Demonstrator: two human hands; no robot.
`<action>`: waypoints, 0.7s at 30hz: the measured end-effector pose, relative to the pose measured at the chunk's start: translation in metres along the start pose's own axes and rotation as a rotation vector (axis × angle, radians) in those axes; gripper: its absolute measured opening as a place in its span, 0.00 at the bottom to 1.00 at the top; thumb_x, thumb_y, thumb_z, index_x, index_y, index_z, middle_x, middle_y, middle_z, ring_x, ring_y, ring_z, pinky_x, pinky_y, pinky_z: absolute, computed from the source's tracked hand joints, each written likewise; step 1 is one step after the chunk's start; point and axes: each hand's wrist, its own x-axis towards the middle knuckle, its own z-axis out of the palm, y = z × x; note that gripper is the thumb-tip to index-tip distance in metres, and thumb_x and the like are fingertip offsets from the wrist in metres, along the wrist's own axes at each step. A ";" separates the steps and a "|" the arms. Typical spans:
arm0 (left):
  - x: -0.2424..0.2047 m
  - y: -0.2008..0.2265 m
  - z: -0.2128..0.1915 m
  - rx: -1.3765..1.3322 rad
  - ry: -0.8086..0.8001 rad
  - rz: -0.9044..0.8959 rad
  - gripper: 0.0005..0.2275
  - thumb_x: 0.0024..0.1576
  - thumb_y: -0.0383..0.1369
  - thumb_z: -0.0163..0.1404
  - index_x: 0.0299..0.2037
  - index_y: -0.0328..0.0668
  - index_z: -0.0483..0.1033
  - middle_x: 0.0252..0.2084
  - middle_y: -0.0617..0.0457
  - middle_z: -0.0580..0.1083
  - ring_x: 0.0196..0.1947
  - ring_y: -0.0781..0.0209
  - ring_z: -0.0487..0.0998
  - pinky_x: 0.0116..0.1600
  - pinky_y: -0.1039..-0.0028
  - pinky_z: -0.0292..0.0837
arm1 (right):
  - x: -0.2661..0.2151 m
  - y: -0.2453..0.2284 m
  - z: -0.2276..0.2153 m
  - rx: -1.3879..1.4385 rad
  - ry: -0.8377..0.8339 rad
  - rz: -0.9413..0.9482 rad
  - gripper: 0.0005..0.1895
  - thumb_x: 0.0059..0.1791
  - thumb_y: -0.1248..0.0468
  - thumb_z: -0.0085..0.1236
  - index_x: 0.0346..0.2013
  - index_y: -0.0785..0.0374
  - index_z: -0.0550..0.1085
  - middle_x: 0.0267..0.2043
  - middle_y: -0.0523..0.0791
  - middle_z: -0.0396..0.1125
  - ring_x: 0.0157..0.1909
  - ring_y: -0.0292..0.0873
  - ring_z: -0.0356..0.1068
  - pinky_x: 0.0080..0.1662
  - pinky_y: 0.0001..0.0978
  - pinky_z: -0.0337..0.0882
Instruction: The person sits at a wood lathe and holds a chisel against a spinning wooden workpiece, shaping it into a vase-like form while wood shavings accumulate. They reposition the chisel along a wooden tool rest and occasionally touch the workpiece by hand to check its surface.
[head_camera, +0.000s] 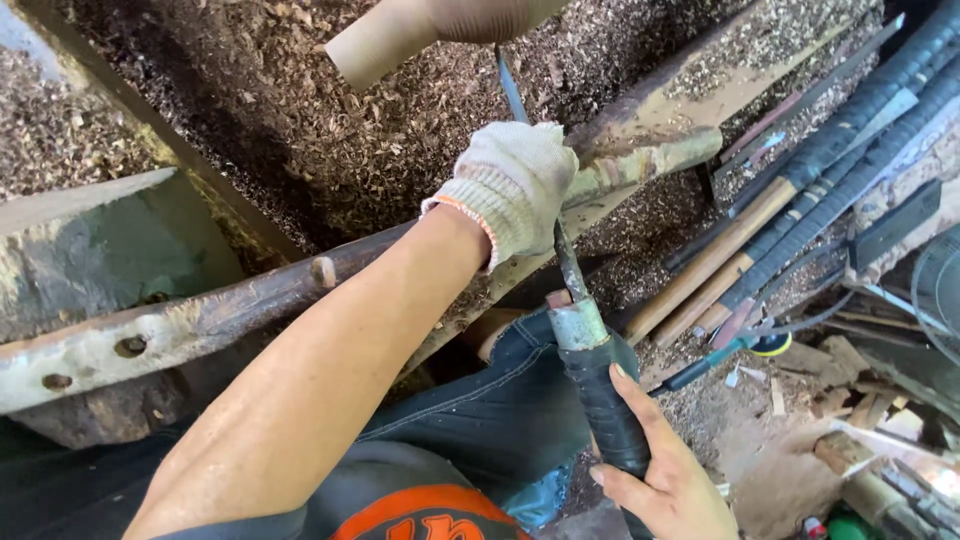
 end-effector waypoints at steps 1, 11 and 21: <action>0.000 -0.001 0.001 -0.001 0.011 0.014 0.11 0.44 0.35 0.62 0.37 0.45 0.82 0.40 0.44 0.76 0.40 0.45 0.81 0.42 0.60 0.78 | -0.001 -0.001 0.005 0.018 -0.005 0.006 0.57 0.40 0.78 0.63 0.79 0.48 0.50 0.43 0.45 0.67 0.37 0.37 0.66 0.40 0.28 0.69; 0.002 -0.004 -0.004 0.045 0.005 0.098 0.13 0.42 0.37 0.63 0.36 0.44 0.81 0.38 0.44 0.75 0.38 0.46 0.81 0.40 0.60 0.77 | -0.001 -0.001 0.045 0.079 0.031 -0.027 0.56 0.41 0.80 0.61 0.78 0.49 0.47 0.40 0.45 0.66 0.31 0.36 0.67 0.35 0.27 0.71; 0.004 -0.007 0.001 0.041 0.053 0.133 0.17 0.40 0.37 0.65 0.38 0.42 0.79 0.37 0.43 0.75 0.36 0.45 0.81 0.38 0.60 0.77 | 0.001 0.010 0.056 0.138 0.049 -0.105 0.56 0.40 0.80 0.61 0.77 0.53 0.46 0.41 0.47 0.67 0.30 0.36 0.67 0.34 0.28 0.72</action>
